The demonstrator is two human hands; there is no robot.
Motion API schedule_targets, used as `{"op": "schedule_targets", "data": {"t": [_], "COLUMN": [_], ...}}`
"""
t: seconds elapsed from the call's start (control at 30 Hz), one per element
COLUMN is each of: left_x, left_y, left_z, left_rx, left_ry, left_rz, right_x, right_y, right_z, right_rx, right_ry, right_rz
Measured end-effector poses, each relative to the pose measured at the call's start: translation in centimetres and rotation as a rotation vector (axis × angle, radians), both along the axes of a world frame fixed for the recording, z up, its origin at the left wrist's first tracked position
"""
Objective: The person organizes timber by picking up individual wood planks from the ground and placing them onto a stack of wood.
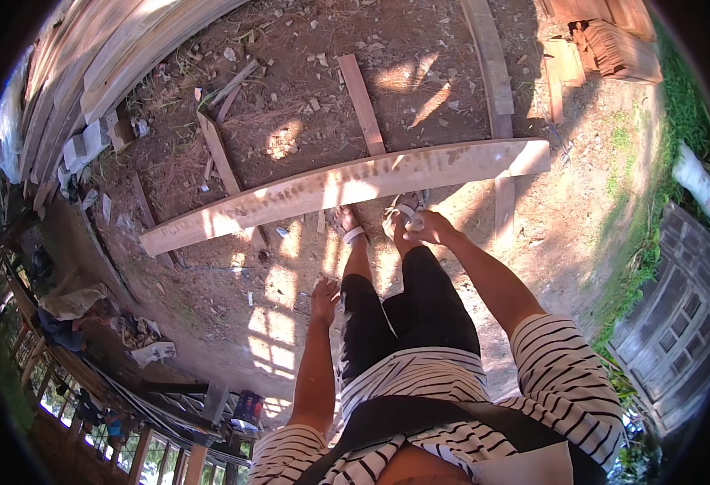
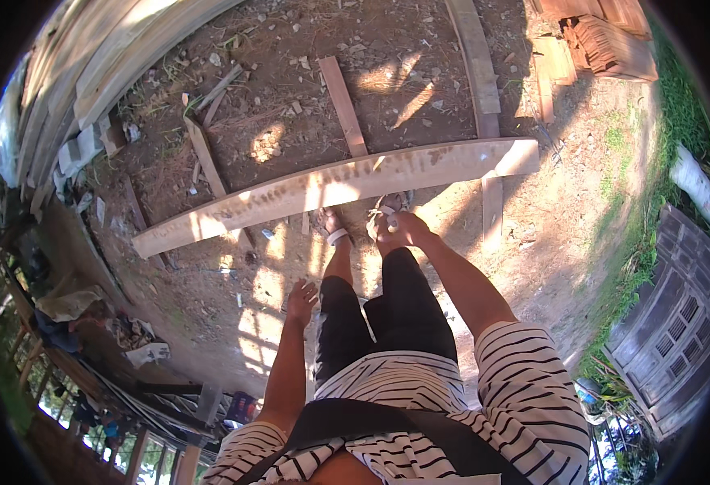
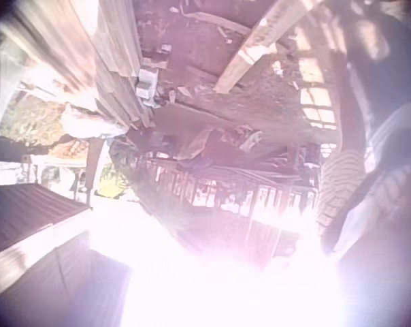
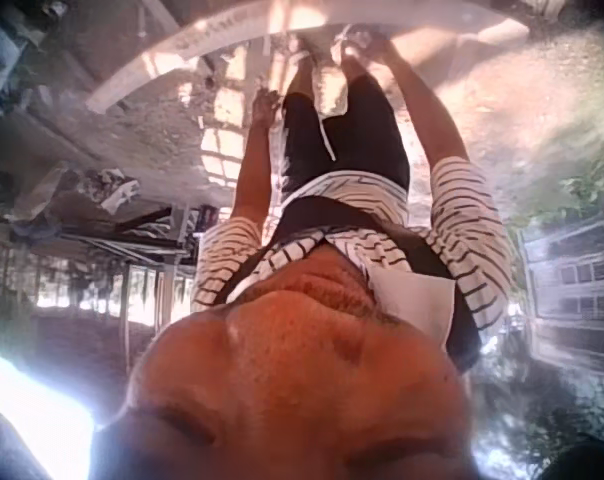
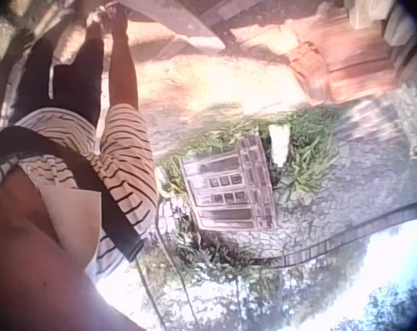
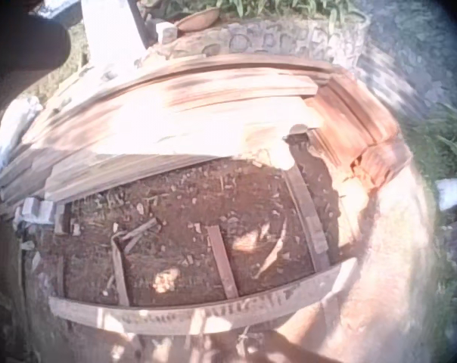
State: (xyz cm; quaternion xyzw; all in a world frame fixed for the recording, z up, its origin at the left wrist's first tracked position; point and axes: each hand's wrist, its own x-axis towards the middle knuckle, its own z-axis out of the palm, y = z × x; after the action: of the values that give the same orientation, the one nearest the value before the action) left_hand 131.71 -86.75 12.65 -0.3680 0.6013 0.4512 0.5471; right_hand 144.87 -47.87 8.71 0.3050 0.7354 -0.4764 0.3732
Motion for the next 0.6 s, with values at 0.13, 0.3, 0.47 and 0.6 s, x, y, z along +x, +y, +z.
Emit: {"op": "schedule_targets", "data": {"t": [0.13,0.3,0.47,0.6], "left_x": [-5.9,-14.2,-16.1,-16.4], "left_y": [-0.3,-1.6,1.3,3.8], "left_z": [-17.8,-33.8,-40.5,-39.9], "left_rx": [-0.034,-0.101,0.274,0.148], "left_ry": [0.035,0.175,0.396,0.403], "left_rz": [0.365,0.865,0.888,0.942], "right_x": [-3.9,-7.8,-9.3,-9.1], "right_y": [3.3,8.2,12.2,13.9], "right_z": [-16.8,-28.3,-33.6,-33.5], "right_rx": [0.418,0.773,0.305,0.031], "right_ry": [0.269,0.288,-0.099,-0.057], "right_rz": [0.027,0.346,0.486,0.385]}}
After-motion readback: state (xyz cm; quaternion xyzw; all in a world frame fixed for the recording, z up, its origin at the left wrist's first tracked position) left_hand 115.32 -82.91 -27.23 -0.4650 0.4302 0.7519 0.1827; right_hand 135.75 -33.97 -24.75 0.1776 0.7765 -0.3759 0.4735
